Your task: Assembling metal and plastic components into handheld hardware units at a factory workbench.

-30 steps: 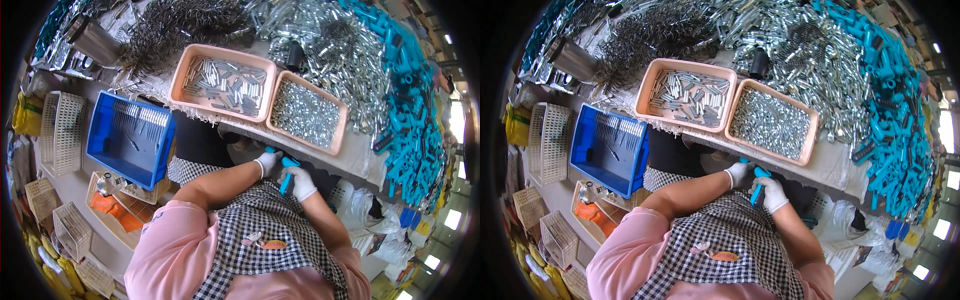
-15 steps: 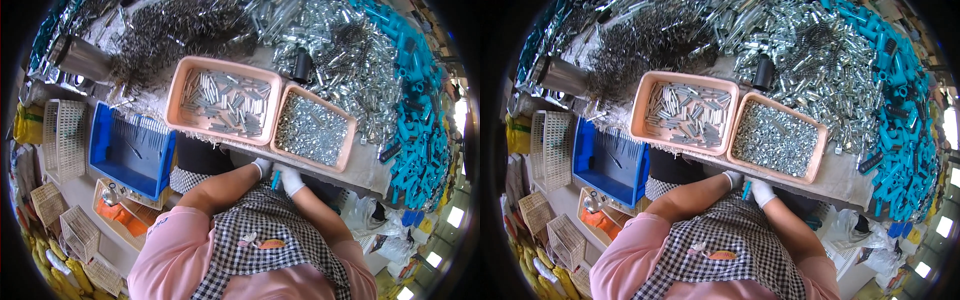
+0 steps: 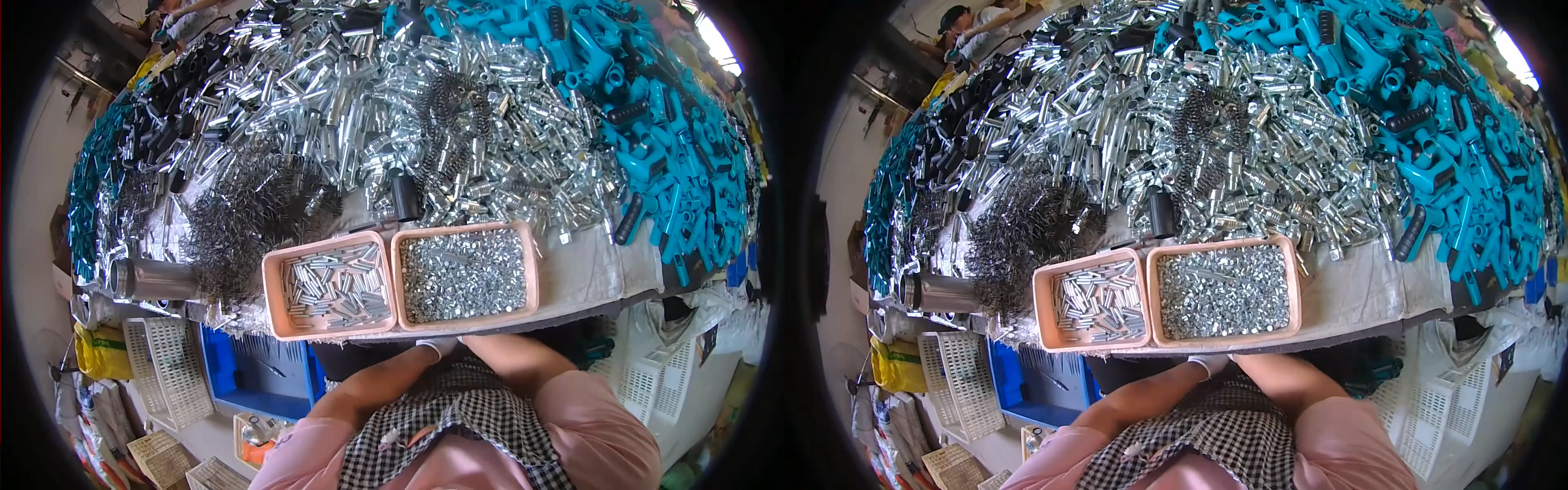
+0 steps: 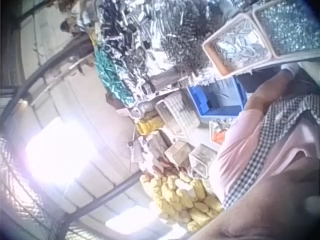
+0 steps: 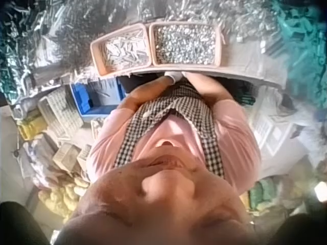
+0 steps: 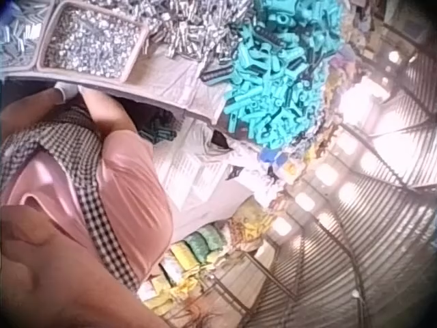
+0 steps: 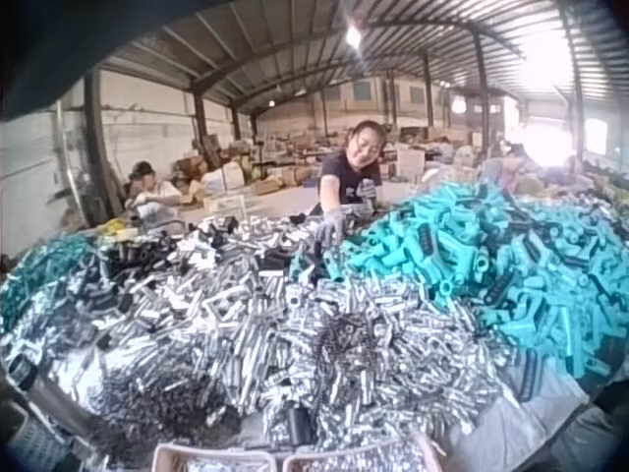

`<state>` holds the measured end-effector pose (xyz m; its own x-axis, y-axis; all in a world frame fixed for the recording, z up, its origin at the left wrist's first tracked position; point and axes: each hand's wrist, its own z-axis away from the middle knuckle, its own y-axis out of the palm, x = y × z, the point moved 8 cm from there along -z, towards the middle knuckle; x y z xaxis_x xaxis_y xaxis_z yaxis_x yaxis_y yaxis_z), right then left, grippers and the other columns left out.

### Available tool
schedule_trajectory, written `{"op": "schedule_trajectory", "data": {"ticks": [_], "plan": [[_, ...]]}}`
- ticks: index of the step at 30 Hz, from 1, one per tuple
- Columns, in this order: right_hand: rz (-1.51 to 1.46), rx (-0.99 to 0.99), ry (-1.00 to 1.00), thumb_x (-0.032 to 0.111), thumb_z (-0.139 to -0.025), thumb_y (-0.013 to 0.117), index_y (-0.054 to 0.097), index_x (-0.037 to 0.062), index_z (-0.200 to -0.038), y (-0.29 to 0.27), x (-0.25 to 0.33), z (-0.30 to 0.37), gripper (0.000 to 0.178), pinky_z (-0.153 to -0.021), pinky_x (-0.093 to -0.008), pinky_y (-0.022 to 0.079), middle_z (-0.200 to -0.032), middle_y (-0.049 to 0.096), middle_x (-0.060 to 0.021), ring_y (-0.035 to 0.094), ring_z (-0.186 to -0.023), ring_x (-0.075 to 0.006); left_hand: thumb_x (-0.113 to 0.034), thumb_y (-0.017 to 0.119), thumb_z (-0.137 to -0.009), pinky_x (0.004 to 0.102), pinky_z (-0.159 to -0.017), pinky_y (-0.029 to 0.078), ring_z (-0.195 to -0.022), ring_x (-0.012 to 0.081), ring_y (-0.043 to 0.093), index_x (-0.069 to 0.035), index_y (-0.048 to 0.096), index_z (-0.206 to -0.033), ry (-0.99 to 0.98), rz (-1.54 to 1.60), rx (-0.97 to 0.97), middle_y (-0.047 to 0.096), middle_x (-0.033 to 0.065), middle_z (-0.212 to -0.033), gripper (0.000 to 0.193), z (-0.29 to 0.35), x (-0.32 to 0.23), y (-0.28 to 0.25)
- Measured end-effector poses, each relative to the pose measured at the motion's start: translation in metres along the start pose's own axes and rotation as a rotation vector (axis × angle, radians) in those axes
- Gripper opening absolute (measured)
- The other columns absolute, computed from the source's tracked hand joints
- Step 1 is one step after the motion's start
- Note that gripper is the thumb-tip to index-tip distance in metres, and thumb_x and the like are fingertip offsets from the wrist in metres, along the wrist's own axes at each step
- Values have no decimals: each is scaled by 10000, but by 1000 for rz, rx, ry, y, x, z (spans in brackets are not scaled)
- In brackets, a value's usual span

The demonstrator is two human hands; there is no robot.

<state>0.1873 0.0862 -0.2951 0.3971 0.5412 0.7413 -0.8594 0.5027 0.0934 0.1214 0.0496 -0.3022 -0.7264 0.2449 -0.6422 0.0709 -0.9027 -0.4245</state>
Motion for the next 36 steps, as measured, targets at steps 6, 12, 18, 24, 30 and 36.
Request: {"op": "schedule_trajectory", "data": {"ticks": [6, 12, 18, 24, 30, 36], "plan": [[175, 37, -137, 221, -901, 604, 653, 0, -1041, -5, -32, 7, 267, -800, -409, 561, -899, 662, -135, 658, -836, -269, -236, 410, -1023, 387, -1122, 363, -1322, 246, 513, -32, 617, -1305, -218, -153, 42, 554, 177, -1415, 406, 20, -11, -15], [337, 128, -221, 240, -913, 599, 654, 3, -1071, -12, -50, 3, 290, -816, -413, 555, -933, 671, -136, 663, -866, -275, -298, 437, -995, 399, -1085, 412, -1255, 269, 577, -65, 647, -1278, -22, -57, -115, 609, 182, -1344, 423, -1, 10, 2], [436, 185, -326, 258, -925, 593, 655, 6, -1101, 11, -40, -32, 313, -832, -418, 549, -967, 681, -137, 667, -897, -282, -336, 426, -990, 414, -1053, 430, -1221, 297, 592, -60, 664, -1216, -41, -82, -128, 613, 188, -1329, 430, -5, 10, 3], [572, 175, -381, 277, -936, 588, 656, 10, -1130, -30, -74, -21, 337, -848, -422, 543, -1001, 691, -137, 671, -928, -288, -394, 546, -932, 401, -1067, 429, -1241, 342, 573, -30, 646, -1256, -77, 198, -123, 622, 200, -1313, 497, 28, -20, -19], [1319, 455, -457, 221, -816, 614, 507, 194, -1411, -50, 107, 175, 605, -712, -457, 547, -889, 666, -200, 661, -715, -385, -565, 526, -974, 360, -897, 496, -1019, 203, 616, -98, 573, -1303, -41, 1464, 654, 621, 137, -1259, 573, 98, -27, -26], [1681, 680, -865, 178, -860, 550, 478, 279, -1440, -69, 125, 266, 593, -578, -473, 506, -830, 597, -158, 642, -661, -334, -324, 368, -1015, 481, -925, 529, -788, 246, 597, -107, 513, -829, 276, 2249, 191, 545, 82, -725, 320, 67, -1, -43]]}}
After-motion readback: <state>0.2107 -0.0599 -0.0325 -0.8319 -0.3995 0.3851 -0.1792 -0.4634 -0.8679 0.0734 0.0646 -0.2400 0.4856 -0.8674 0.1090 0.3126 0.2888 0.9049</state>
